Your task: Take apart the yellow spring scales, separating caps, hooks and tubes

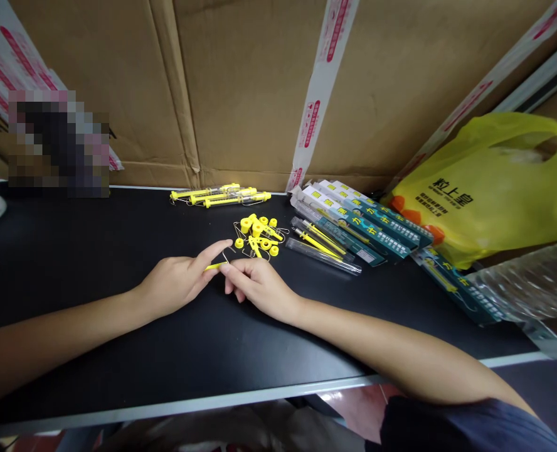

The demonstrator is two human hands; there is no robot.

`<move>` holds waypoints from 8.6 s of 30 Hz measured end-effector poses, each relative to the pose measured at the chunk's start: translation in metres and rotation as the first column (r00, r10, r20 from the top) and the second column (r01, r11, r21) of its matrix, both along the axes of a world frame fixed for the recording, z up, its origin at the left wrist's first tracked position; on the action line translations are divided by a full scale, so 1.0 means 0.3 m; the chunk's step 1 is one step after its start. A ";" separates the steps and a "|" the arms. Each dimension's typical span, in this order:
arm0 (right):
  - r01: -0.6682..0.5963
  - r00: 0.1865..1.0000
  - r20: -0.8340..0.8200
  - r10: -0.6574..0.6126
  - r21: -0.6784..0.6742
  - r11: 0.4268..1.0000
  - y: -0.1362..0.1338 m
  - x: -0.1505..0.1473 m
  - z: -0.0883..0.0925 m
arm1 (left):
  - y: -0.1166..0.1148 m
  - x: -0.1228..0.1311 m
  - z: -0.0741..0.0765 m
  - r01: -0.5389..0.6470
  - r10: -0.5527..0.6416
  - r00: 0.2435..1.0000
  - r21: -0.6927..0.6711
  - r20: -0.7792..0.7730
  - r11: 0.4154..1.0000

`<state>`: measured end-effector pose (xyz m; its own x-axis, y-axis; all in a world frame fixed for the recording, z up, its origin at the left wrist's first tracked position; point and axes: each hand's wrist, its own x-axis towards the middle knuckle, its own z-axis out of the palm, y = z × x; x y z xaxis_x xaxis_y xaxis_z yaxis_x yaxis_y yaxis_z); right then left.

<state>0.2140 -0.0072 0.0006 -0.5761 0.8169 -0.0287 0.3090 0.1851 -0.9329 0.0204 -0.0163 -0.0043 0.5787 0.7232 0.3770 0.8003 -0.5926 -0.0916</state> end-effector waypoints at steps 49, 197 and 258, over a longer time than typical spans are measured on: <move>0.034 0.992 0.116 -0.052 0.160 0.987 -0.034 -0.006 0.001 | -0.008 0.012 -0.017 -0.009 0.009 1.000 0.028 0.019 1.000; 0.245 0.957 -0.232 -0.174 0.322 0.914 0.020 0.025 -0.009 | 0.059 -0.040 0.022 0.171 -0.006 0.872 -0.294 0.489 0.940; -0.043 0.949 0.216 -0.230 0.810 0.585 0.169 0.110 0.000 | 0.114 -0.058 0.006 0.359 0.188 0.412 -0.349 0.892 0.866</move>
<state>0.2471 0.0435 0.0005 -0.5727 0.6324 0.5216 0.5766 0.7630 -0.2921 0.0030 0.0178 -0.0026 0.1823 0.9098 0.3729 0.1938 -0.4051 0.8935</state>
